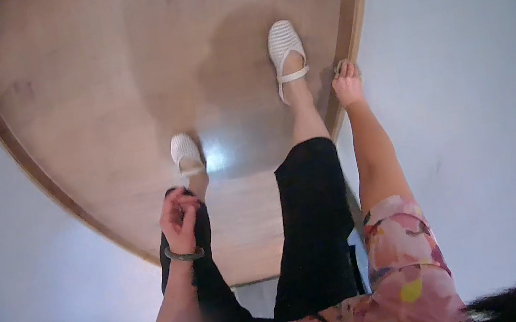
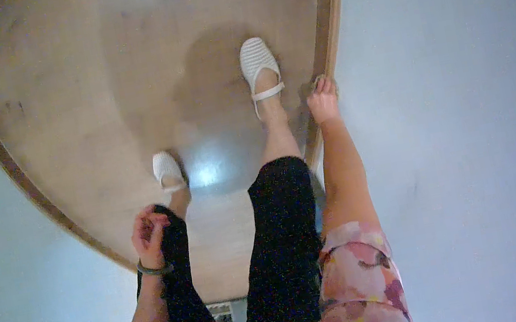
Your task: The person is wiping a bathroom scale, a wooden furniture base, and a wall baseboard with a cloth.
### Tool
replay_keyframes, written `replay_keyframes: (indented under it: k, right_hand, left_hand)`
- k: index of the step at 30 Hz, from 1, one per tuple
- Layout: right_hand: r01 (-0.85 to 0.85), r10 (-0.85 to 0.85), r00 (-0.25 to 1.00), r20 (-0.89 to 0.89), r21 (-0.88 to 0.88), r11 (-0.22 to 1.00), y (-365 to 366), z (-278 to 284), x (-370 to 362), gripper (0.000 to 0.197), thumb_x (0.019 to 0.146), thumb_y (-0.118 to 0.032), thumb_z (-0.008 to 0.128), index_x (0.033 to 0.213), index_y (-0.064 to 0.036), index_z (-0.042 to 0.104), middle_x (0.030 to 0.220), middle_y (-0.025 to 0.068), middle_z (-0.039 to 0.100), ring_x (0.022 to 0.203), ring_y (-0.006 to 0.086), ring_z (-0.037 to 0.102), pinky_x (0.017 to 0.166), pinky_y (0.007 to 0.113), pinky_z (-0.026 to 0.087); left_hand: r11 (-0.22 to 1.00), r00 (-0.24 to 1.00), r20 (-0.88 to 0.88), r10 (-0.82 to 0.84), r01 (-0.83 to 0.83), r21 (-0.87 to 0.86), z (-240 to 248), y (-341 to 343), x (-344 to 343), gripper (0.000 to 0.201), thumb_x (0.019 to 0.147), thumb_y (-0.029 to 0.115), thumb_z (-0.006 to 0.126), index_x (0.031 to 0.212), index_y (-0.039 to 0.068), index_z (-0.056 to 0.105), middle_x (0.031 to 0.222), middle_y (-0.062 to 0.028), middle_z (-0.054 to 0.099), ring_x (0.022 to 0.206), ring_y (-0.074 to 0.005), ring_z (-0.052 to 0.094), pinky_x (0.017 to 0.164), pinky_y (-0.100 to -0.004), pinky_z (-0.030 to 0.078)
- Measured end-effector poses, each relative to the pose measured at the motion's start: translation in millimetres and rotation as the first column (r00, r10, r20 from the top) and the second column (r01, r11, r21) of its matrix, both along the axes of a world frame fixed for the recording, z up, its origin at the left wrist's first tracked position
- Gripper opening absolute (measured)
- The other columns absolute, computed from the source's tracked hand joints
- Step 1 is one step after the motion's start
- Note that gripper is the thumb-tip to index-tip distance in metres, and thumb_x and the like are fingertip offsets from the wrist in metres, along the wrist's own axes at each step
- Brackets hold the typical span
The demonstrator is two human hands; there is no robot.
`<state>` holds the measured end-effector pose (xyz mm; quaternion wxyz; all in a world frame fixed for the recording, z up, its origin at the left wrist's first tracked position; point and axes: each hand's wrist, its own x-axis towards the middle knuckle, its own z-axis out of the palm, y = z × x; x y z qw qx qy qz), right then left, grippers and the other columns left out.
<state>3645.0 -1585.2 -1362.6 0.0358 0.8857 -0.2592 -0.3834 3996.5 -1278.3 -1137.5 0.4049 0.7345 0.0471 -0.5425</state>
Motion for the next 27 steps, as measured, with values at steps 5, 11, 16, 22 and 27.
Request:
replay_keyframes:
  k: [5, 11, 16, 22, 27]
  right_hand:
    - [0.126, -0.126, 0.992, -0.004, 0.053, 0.991, 102, 8, -61, 0.032, 0.072, -0.011, 0.054, 0.097, 0.0046, 0.064, 0.125, 0.0203, 0.048, 0.108, 0.0332, 0.049, 0.091, 0.042, 0.043]
    - [0.053, -0.027, 0.994, -0.110, 0.243, 0.969, 247, 25, -158, 0.024, 0.074, -0.014, 0.055, 0.087, -0.0009, 0.069, 0.114, 0.0251, 0.055, 0.116, 0.0400, 0.044, 0.093, 0.046, 0.040]
    - [0.351, -0.235, 0.918, -0.320, 0.375, 0.858, 259, 13, -165, 0.022, 0.074, -0.012, 0.056, 0.091, -0.0041, 0.066, 0.088, 0.0140, 0.065, 0.082, 0.0253, 0.062, 0.074, 0.039, 0.049]
    - [0.538, -0.947, -0.187, -0.260, 0.779, -0.321, 179, 48, -120, 0.019, 0.080, -0.004, 0.053, 0.098, -0.0055, 0.059, 0.094, 0.0084, 0.064, 0.090, 0.0218, 0.062, 0.075, 0.035, 0.051]
    - [-0.222, -0.577, -0.365, -0.730, 0.670, -0.708, 139, 137, -3, 0.048, 0.080, 0.000, 0.050, 0.127, -0.0045, 0.042, 0.124, 0.0119, 0.051, 0.115, 0.0260, 0.050, 0.097, 0.040, 0.041]
  left_hand:
    - [0.997, 0.999, -0.044, 0.010, -0.014, -0.081, 32, 15, -14, 0.040, 0.079, -0.002, 0.050, 0.118, -0.004, 0.046, 0.091, -0.0104, 0.059, 0.084, -0.0169, 0.057, 0.080, -0.0297, 0.045]
    - [0.981, 0.990, -0.076, -0.117, 0.104, -0.163, 54, 39, -89, 0.051, 0.070, -0.009, 0.052, 0.120, -0.002, 0.045, 0.092, -0.0094, 0.059, 0.086, -0.0180, 0.057, 0.082, -0.0312, 0.044]
    - [0.995, 0.996, -0.087, 0.000, -0.008, -0.099, 58, 77, -134, 0.045, 0.074, -0.007, 0.050, 0.119, -0.002, 0.047, 0.092, -0.0086, 0.059, 0.087, -0.0161, 0.057, 0.082, -0.0312, 0.045]
    - [0.977, 0.981, -0.146, 0.128, -0.150, -0.153, 58, 102, -190, 0.038, 0.080, -0.007, 0.051, 0.118, -0.001, 0.048, 0.089, -0.0083, 0.059, 0.085, -0.0162, 0.058, 0.079, -0.0304, 0.048]
    - [0.912, 0.945, -0.148, 0.291, -0.321, -0.256, 56, 128, -219, 0.036, 0.081, -0.005, 0.053, 0.117, -0.001, 0.050, 0.091, -0.0094, 0.060, 0.084, -0.0155, 0.058, 0.079, -0.0300, 0.048]
